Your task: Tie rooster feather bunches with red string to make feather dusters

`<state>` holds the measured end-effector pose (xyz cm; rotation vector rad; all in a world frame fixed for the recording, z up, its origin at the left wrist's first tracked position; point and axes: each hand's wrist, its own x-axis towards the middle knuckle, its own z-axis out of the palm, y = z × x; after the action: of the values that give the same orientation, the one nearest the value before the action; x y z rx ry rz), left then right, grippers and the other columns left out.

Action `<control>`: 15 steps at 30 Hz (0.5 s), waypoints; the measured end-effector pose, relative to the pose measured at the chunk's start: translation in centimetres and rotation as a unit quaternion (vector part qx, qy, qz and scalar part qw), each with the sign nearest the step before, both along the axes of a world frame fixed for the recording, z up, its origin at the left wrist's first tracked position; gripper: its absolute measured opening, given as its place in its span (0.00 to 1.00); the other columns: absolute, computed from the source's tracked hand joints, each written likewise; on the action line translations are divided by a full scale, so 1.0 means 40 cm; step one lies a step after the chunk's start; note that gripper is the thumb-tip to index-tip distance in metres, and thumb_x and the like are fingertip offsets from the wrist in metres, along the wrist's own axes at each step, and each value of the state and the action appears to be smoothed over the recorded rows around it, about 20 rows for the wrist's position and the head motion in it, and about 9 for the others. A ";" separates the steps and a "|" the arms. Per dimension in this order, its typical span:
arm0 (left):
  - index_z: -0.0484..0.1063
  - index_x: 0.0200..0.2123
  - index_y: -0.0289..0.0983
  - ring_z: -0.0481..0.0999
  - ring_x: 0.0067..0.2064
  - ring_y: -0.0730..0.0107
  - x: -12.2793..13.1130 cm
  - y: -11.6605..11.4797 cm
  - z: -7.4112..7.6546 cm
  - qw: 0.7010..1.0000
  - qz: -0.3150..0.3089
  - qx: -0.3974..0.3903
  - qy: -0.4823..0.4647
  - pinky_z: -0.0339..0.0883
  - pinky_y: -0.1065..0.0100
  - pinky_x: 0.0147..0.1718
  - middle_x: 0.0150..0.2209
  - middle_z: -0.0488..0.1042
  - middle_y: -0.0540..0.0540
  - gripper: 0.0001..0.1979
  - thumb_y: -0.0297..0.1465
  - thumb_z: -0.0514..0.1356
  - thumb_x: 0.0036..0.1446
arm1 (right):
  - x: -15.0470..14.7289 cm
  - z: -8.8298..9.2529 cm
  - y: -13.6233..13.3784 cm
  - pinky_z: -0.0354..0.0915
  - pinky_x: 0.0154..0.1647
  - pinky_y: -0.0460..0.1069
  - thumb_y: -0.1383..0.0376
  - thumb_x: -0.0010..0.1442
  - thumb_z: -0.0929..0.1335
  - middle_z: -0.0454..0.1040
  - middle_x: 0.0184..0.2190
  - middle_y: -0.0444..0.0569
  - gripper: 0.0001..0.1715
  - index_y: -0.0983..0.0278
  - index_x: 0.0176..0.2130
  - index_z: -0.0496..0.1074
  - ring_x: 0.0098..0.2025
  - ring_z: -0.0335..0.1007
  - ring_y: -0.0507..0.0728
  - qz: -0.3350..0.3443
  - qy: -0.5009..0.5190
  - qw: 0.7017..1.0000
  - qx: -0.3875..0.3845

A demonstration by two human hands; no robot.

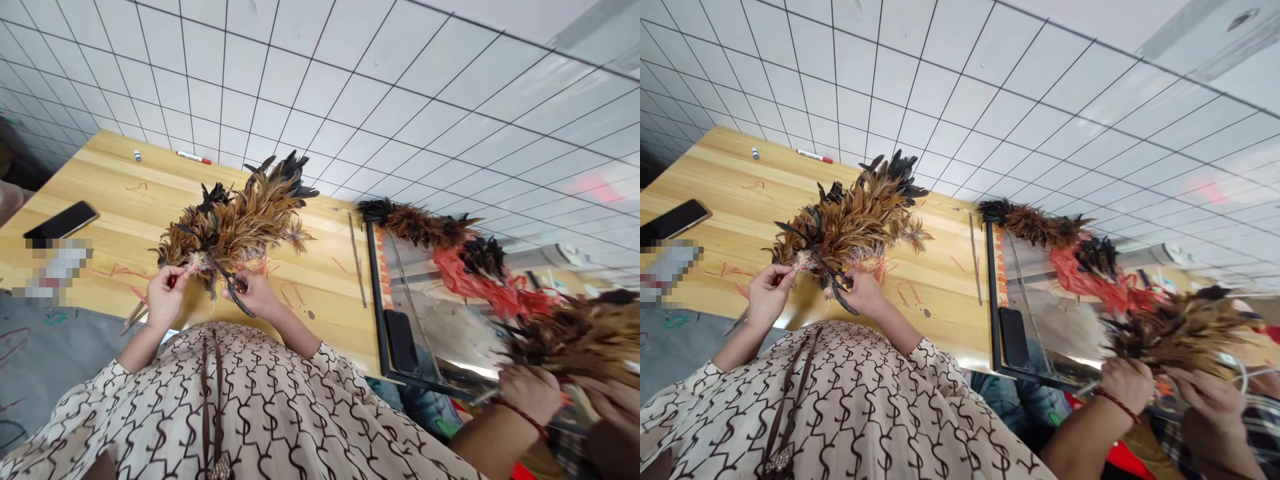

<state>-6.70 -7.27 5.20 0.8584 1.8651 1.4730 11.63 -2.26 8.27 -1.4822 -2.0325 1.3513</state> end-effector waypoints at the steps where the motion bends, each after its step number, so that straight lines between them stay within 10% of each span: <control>1: 0.70 0.22 0.37 0.65 0.22 0.74 0.001 0.000 0.001 1.000 0.000 -0.002 -0.005 0.61 0.71 0.24 0.19 0.70 0.51 0.11 0.38 0.61 0.37 | 0.001 -0.005 0.005 0.50 0.23 0.45 0.47 0.44 0.69 0.58 0.18 0.38 0.24 0.62 0.23 0.59 0.22 0.52 0.48 -0.011 0.016 1.000 -0.007; 15: 0.72 0.28 0.37 0.62 0.21 0.77 0.007 0.004 0.041 0.989 -0.089 -0.044 -0.113 0.57 0.72 0.23 0.19 0.66 0.55 0.17 0.36 0.66 0.30 | 0.056 0.023 0.043 0.47 0.22 0.45 0.46 0.45 0.68 0.52 0.18 0.38 0.25 0.61 0.21 0.55 0.22 0.47 0.48 -0.118 0.068 0.991 0.010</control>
<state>-6.40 -7.11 6.83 0.7604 1.6294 1.3102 13.85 -0.53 9.18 -1.5212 -1.7225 1.2931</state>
